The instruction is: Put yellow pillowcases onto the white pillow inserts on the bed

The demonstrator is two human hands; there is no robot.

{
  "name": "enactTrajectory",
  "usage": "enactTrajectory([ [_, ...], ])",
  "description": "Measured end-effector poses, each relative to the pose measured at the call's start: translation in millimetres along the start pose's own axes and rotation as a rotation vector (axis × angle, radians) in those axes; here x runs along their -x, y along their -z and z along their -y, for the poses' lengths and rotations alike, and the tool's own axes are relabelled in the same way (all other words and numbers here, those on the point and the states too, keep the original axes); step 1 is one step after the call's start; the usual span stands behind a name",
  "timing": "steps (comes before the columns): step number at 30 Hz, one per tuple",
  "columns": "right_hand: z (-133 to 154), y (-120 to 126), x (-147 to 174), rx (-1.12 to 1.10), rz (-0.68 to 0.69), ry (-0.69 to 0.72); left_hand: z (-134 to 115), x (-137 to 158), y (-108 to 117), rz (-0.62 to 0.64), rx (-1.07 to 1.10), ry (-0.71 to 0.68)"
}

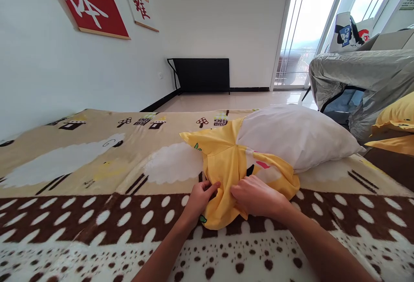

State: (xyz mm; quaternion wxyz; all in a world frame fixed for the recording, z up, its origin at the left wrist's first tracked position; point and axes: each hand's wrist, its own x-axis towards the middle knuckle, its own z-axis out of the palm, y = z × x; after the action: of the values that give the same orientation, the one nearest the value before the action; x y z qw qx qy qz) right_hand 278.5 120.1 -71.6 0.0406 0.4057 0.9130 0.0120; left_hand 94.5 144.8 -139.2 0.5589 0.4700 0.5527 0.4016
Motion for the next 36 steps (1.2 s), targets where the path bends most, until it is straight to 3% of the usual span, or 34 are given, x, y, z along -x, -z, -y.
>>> enactTrajectory([
  [12,-5,-2,1,-0.050,-0.096,0.002,-17,-3,18,0.005,0.481,0.113],
  [20,-23,17,15,-0.115,-0.009,0.001,-16,-1,21,0.052,0.508,0.083],
  [26,-34,16,20,-0.220,-0.050,-0.015,-13,0,17,0.070,0.566,0.071],
  [28,-35,16,20,-0.260,-0.123,-0.038,-12,1,16,0.063,0.552,0.083],
  [31,-27,17,16,-0.345,-0.380,-0.092,-12,4,15,0.029,0.531,0.090],
  [33,-18,15,10,-0.370,-0.537,-0.057,-13,6,13,-0.034,0.546,0.066],
  [36,-3,4,-3,-0.303,-0.552,0.014,-12,7,10,-0.040,0.551,0.052],
])
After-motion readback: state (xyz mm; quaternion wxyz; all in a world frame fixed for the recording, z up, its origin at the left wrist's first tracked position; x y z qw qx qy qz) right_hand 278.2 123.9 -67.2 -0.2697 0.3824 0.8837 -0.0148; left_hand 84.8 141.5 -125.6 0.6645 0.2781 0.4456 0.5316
